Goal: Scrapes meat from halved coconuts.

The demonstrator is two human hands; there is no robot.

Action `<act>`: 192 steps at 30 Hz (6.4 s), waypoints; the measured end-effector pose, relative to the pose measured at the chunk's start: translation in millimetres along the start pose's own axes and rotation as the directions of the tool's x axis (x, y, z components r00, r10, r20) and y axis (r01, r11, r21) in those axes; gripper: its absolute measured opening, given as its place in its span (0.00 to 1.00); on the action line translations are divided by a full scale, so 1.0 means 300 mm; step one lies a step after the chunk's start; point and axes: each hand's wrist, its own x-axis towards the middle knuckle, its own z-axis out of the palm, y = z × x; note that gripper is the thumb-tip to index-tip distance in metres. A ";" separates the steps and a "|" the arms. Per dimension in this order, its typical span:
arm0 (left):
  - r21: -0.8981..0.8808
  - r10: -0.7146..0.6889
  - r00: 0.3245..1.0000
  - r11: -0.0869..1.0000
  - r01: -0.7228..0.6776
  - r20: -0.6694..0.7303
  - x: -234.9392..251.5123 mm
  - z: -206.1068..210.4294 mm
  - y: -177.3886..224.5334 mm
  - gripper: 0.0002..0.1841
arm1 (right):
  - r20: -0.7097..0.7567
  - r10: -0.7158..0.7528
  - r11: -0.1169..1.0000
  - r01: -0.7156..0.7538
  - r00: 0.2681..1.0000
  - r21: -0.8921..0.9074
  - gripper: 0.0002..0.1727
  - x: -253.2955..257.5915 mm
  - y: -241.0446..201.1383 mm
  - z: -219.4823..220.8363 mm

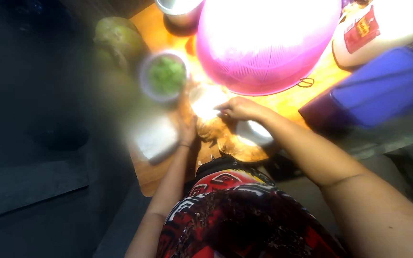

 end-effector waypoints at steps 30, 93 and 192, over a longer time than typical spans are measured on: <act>-0.136 0.078 0.997 0.988 -0.075 0.022 -0.003 -0.022 -0.088 0.50 | 0.063 0.004 0.997 -0.009 0.998 0.079 0.23 -0.011 -0.012 0.080; -0.119 0.017 0.999 0.993 -0.012 0.043 -0.023 -0.027 -0.060 0.49 | 0.156 0.124 0.979 -0.095 0.980 -0.181 0.23 0.018 -0.080 0.002; -0.014 -0.040 0.991 0.999 0.042 0.130 -0.004 -0.050 0.010 0.48 | -0.020 0.404 0.869 -0.390 0.915 -0.306 0.17 0.045 -0.235 -0.017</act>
